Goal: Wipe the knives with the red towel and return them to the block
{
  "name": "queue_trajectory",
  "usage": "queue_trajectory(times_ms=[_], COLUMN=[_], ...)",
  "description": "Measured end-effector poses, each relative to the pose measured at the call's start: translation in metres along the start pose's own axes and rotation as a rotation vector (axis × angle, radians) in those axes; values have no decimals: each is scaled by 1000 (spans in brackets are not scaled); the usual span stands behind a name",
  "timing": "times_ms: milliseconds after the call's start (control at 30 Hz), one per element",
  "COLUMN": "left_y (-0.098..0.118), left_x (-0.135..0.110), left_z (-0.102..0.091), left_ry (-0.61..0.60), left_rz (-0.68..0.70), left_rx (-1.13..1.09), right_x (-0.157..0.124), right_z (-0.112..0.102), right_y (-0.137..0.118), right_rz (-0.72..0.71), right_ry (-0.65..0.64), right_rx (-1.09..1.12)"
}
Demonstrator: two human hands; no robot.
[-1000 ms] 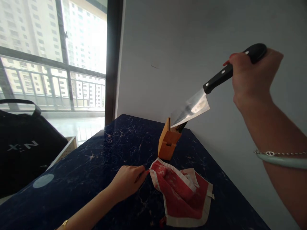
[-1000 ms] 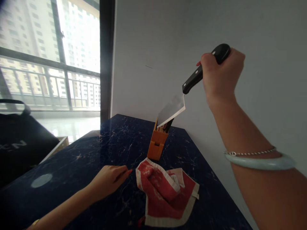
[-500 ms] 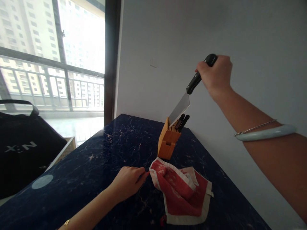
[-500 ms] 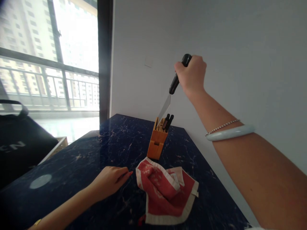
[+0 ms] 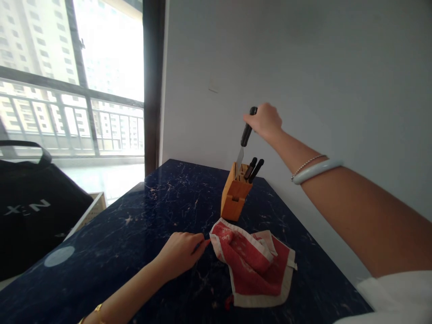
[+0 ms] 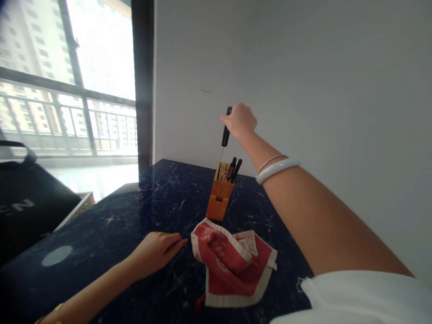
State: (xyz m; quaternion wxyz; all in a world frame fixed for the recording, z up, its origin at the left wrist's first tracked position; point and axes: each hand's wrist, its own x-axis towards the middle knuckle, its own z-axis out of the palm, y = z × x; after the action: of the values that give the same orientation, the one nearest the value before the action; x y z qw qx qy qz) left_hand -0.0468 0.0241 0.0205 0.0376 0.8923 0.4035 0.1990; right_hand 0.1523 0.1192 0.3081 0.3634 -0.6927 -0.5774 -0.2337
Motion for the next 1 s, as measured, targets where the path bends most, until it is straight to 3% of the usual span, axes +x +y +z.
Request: queue_trajectory(times_ms=[167,300,400,500,567,633,700,800,867,1000], left_y=[1,0,-2,-4,-5,-5,-5,-6,-6,-5], left_x=[0,0,0,1,1,2,2,2,2,3], left_z=[-2,-1,2,6,8,10,11,12,13,15], left_ry=[-7,-19,-25,-44,-62,-74,-78,-75,-75,-81], left_rz=[8,18,11,-5,-5,1,9,18,16,17], left_rx=[32,44,46,41,33,25,21,28,40,51], right_x=[-22,-33,-35,-48,-69,-103,-146,-217,-261,-323], right_z=[42,55,48,29,14,2,-6,-9,-7,9], right_y=[18,23,20,11,6,4,8,22,34,58], right_rz=[-22,-145,-258,-335,-369,-405,-422,-344,-308,-284], right_ry=[-166,-258,-206,-8,115,117,-34,-545,-880,-1303], right_rx=[-172,-287,-336,-277,-198,-97,31,183,192,43])
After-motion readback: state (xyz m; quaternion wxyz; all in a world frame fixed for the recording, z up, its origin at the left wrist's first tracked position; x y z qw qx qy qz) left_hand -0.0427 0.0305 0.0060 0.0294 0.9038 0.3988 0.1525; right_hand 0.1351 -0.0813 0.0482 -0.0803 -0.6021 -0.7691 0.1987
